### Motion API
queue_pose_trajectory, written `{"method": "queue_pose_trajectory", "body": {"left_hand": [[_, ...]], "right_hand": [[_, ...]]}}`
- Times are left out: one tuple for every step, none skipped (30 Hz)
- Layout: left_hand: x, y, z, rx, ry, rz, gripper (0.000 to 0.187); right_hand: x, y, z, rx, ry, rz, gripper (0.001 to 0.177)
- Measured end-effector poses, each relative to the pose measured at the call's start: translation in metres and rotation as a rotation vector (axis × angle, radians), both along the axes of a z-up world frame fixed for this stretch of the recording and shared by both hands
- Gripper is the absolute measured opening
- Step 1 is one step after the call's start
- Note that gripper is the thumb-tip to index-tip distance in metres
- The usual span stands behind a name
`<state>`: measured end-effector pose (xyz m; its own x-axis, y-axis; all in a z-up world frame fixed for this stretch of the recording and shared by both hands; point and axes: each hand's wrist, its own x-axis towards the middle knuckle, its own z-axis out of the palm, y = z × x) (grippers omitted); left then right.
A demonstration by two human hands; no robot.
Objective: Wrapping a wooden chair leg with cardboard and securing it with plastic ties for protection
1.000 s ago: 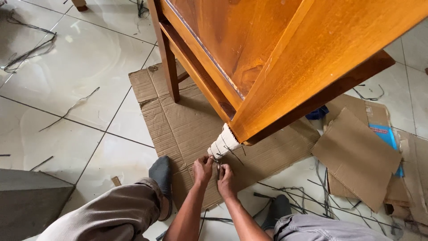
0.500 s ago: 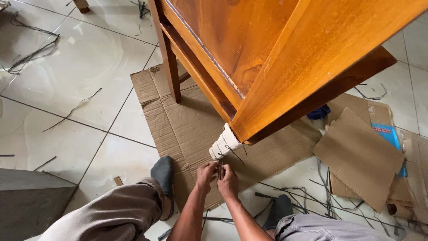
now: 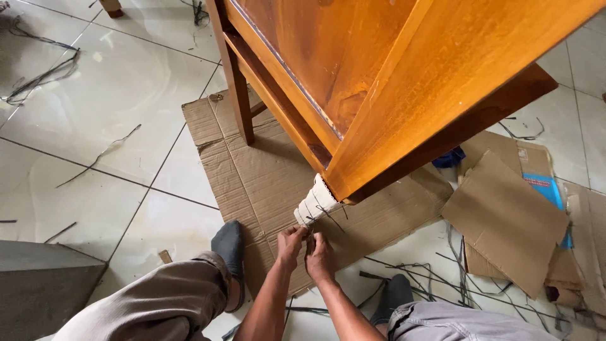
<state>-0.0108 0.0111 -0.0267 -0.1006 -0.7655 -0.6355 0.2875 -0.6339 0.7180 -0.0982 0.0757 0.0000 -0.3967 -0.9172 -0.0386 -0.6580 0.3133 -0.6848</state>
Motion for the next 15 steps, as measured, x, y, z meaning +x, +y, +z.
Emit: {"method": "queue_pose_trajectory", "body": {"left_hand": [[0.001, 0.001, -0.001, -0.044, 0.014, -0.006, 0.013], [0.001, 0.003, -0.002, -0.087, 0.027, -0.011, 0.013], [0.001, 0.004, 0.001, -0.088, 0.026, -0.011, 0.013], [0.001, 0.006, 0.004, -0.098, 0.012, -0.022, 0.013], [0.001, 0.007, 0.007, -0.109, -0.001, -0.032, 0.017], [0.002, 0.006, 0.007, -0.11, -0.002, -0.032, 0.017], [0.002, 0.007, 0.008, -0.117, -0.039, -0.03, 0.02], [0.001, 0.007, 0.008, -0.125, -0.077, -0.028, 0.023], [0.002, 0.007, 0.01, -0.125, -0.076, -0.028, 0.023], [0.003, 0.007, 0.013, -0.126, -0.154, -0.059, 0.024], [0.004, 0.007, 0.015, -0.127, -0.232, -0.09, 0.025], [0.004, 0.008, 0.012, -0.127, -0.232, -0.09, 0.025], [0.005, 0.009, 0.009, -0.127, -0.297, -0.108, 0.025], [0.005, 0.009, 0.006, -0.127, -0.361, -0.126, 0.026], [0.007, 0.01, -0.004, -0.128, -0.361, -0.125, 0.026]], "right_hand": [[0.001, 0.001, 0.0, -0.017, 0.011, -0.013, 0.01], [0.002, 0.002, 0.0, -0.035, 0.021, -0.026, 0.009], [0.0, 0.003, -0.004, -0.035, 0.02, -0.026, 0.009], [-0.001, 0.004, -0.009, -0.026, 0.029, -0.027, 0.013], [-0.002, 0.005, -0.013, -0.018, 0.038, -0.028, 0.018], [-0.001, 0.005, -0.012, -0.019, 0.036, -0.028, 0.018], [-0.001, 0.005, -0.011, -0.049, 0.034, -0.037, 0.016], [0.0, 0.005, -0.01, -0.079, 0.032, -0.047, 0.015], [-0.001, 0.006, -0.008, -0.079, 0.033, -0.047, 0.015], [-0.001, 0.006, -0.007, -0.05, -0.01, -0.051, 0.016], [-0.001, 0.007, -0.005, -0.021, -0.054, -0.054, 0.017], [-0.002, 0.009, -0.006, -0.021, -0.054, -0.054, 0.017], [-0.002, 0.01, -0.007, -0.003, -0.074, -0.055, 0.018], [-0.003, 0.012, -0.008, 0.014, -0.094, -0.055, 0.018], [-0.005, 0.014, -0.015, 0.013, -0.094, -0.054, 0.018]]}}
